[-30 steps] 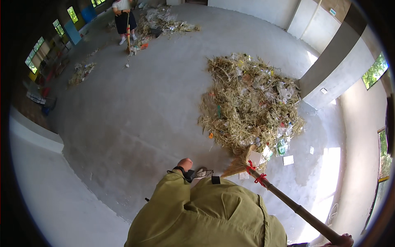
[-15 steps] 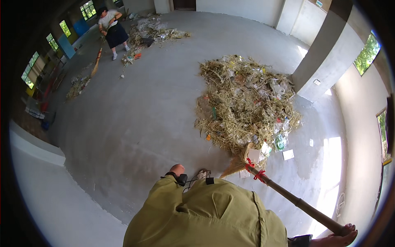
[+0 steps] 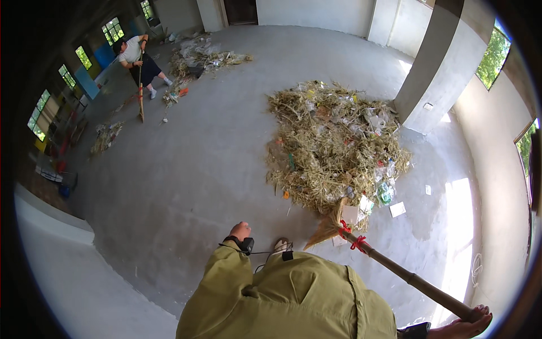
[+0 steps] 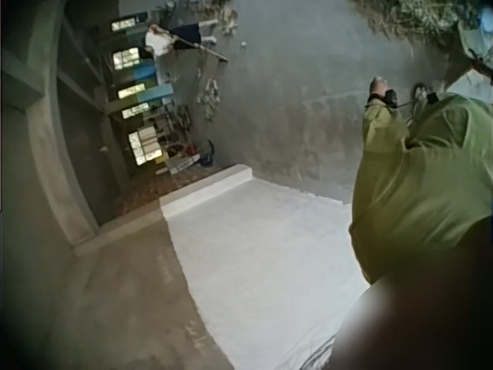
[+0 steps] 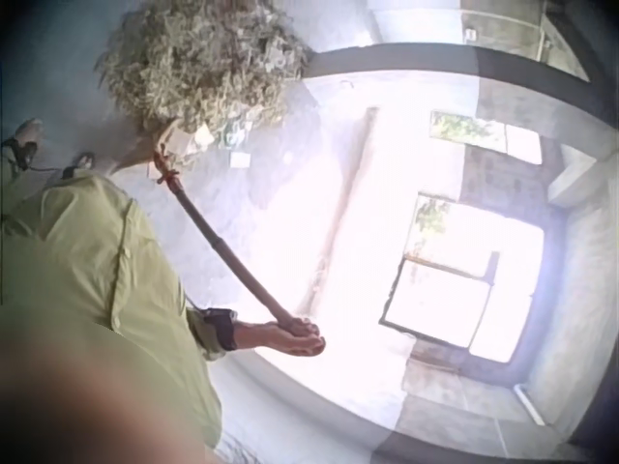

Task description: Sweeping trash and debris into piles on a concrete floor using a long-handled broom.

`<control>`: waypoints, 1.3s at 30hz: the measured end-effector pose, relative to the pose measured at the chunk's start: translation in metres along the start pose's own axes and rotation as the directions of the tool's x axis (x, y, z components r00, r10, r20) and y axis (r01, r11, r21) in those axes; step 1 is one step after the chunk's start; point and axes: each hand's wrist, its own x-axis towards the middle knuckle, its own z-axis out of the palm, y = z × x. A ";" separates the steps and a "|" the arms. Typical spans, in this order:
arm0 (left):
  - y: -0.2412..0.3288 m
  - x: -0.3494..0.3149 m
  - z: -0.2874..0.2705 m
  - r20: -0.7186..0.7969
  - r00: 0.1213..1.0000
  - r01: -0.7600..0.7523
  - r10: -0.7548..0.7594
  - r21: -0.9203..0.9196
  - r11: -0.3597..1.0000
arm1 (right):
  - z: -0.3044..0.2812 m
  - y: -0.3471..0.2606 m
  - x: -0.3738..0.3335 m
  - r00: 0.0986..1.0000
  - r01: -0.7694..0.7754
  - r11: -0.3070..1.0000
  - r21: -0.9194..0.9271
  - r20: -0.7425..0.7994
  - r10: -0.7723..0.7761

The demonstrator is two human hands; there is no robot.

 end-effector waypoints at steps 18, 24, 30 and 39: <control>-0.010 0.000 0.012 -0.034 0.998 0.043 -0.047 -0.130 0.991 | 0.020 -0.009 -0.007 0.997 -0.005 0.997 0.079 0.084 -0.002; -0.025 0.005 -0.022 -0.243 0.957 0.122 -0.160 -0.162 0.979 | 0.017 -0.003 -0.004 0.986 -0.015 0.991 0.137 0.167 -0.008; -0.022 -0.008 0.023 0.127 0.985 -0.144 0.121 0.193 0.971 | 0.037 -0.017 -0.016 0.997 -0.005 0.994 0.105 0.079 -0.004; -0.037 -0.043 0.073 0.394 0.900 -0.175 0.183 -0.057 0.983 | 0.045 -0.010 -0.015 0.986 -0.023 0.985 0.173 0.167 -0.006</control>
